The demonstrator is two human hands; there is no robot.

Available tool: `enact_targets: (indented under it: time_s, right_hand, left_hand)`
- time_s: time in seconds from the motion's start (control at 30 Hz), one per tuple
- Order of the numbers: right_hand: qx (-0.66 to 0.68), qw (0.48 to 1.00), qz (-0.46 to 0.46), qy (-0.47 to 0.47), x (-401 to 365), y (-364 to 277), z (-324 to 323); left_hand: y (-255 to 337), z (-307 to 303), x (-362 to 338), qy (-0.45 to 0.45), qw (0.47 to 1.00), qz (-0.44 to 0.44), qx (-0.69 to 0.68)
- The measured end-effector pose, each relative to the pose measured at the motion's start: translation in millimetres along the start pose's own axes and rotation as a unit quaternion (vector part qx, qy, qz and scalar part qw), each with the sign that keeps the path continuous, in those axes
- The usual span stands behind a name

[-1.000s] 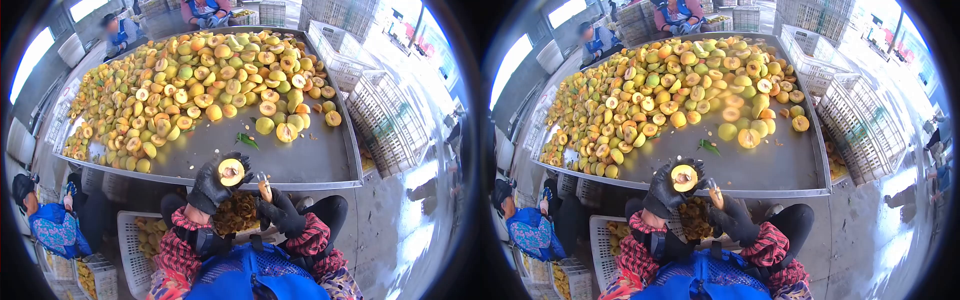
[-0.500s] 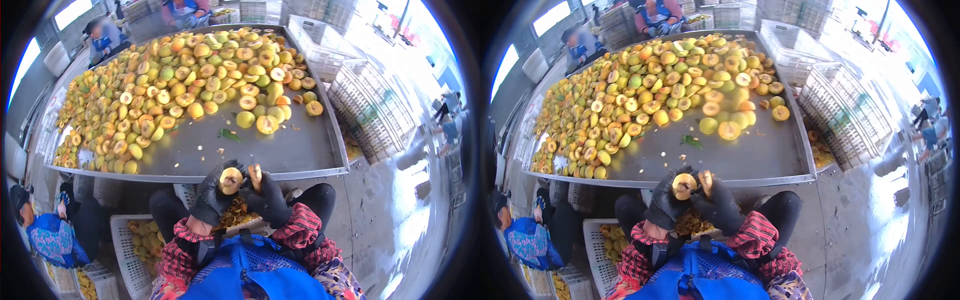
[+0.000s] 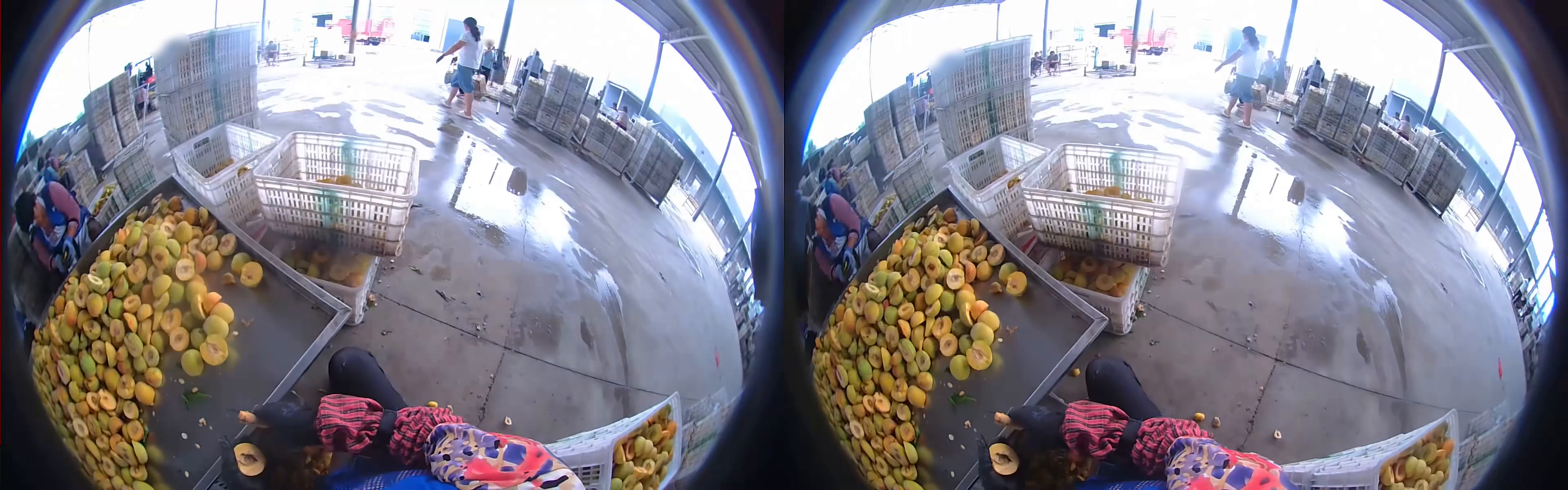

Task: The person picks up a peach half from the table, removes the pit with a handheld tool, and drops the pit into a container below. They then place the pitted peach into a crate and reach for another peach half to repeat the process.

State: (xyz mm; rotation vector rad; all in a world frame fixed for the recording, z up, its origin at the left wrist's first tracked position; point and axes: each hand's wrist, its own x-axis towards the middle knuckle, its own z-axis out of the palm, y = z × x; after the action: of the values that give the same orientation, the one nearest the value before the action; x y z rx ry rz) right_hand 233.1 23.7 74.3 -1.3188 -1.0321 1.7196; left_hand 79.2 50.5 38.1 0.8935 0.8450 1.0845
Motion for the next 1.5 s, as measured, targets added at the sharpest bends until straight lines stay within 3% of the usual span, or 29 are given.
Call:
enact_targets:
  time_s: [0.07, 0.17, 0.2, 0.33, 0.43, 0.47, 0.57, 0.7, 0.83, 0.87, 0.93, 0.97, 1.0, 1.03, 1.07, 1.13, 1.17, 1.27, 1.37, 1.43, 1.5]
  right_hand:
    - [0.032, 0.999, 0.028, -0.012, -12, -14, 3]
    - [-0.201, 0.965, -0.136, -0.098, -9, -13, 12]
    - [-0.188, 0.975, -0.073, -0.093, 9, -3, 16]
    - [0.014, 0.974, -0.227, -0.013, 18, 30, 13]
    - [0.231, 0.970, -0.073, 0.008, 16, 28, 15]
    - [0.227, 0.969, -0.100, 0.017, 13, 24, 14]
    - [0.283, 0.957, -0.057, -0.015, 4, 19, 29]
    - [0.204, 0.967, -0.153, -0.003, 1, 18, 46]
    - [0.173, 0.958, -0.227, -0.034, 35, 48, 46]
    - [0.165, 0.957, -0.234, -0.050, 38, 52, 52]
    - [0.042, 0.985, -0.168, -0.022, -9, 6, 20]
    - [0.098, 0.980, -0.168, -0.048, -20, -6, 18]
    - [0.041, 0.974, -0.214, -0.054, -20, -3, 9]
    - [0.040, 0.979, -0.180, -0.088, -22, -5, 3]
    - [0.038, 0.981, -0.148, -0.118, -23, -4, 1]
    - [-0.161, 0.974, -0.154, -0.044, -23, -5, 7]
    - [-0.192, 0.969, -0.153, -0.040, -22, -2, 14]
    - [-0.304, 0.943, -0.130, -0.028, -20, 6, 22]
    - [-0.385, 0.911, -0.147, -0.031, -16, 10, 29]
    - [-0.407, 0.901, -0.148, -0.022, -17, 2, 35]
    - [-0.413, 0.895, -0.169, -0.014, -14, 5, 39]
  left_hand:
    - [-1, -1, -1, 0.003, 1.000, 0.005, 0.013]
    - [-3, -1, -2, 0.006, 1.000, 0.009, 0.027]
    - [-4, -1, -2, 0.004, 0.999, 0.010, 0.031]
    - [-5, -1, -2, 0.012, 0.999, 0.013, 0.043]
    - [-8, -3, -3, 0.019, 0.999, 0.015, 0.047]
    - [-9, -4, -4, 0.024, 0.998, 0.015, 0.048]
    - [-10, -10, -8, 0.032, 0.998, 0.015, 0.046]
    - [-13, -16, -15, 0.033, 0.995, 0.041, 0.080]
    - [-22, -4, -5, 0.064, 0.921, 0.172, 0.343]
    - [-22, -2, -5, 0.079, 0.888, 0.194, 0.409]
    - [0, 1, -23, 0.077, 0.877, 0.205, 0.428]
    - [11, 3, -24, 0.052, 0.950, 0.152, 0.269]
    - [22, 6, -25, 0.046, 0.989, 0.098, 0.098]
    - [18, -6, -21, 0.033, 0.997, 0.058, -0.048]
    - [14, -18, -17, 0.033, 0.981, 0.018, -0.193]
    - [16, -26, -12, 0.025, 0.958, -0.015, -0.287]
    - [18, -23, -11, 0.015, 0.920, -0.049, -0.388]
    - [9, -31, -9, -0.046, 0.950, 0.002, -0.309]
    - [22, -24, -15, -0.057, 0.995, 0.025, -0.079]
    - [0, -35, -8, 0.004, 0.992, 0.094, 0.089]
    - [-6, -39, -7, 0.014, 0.997, 0.070, 0.002]
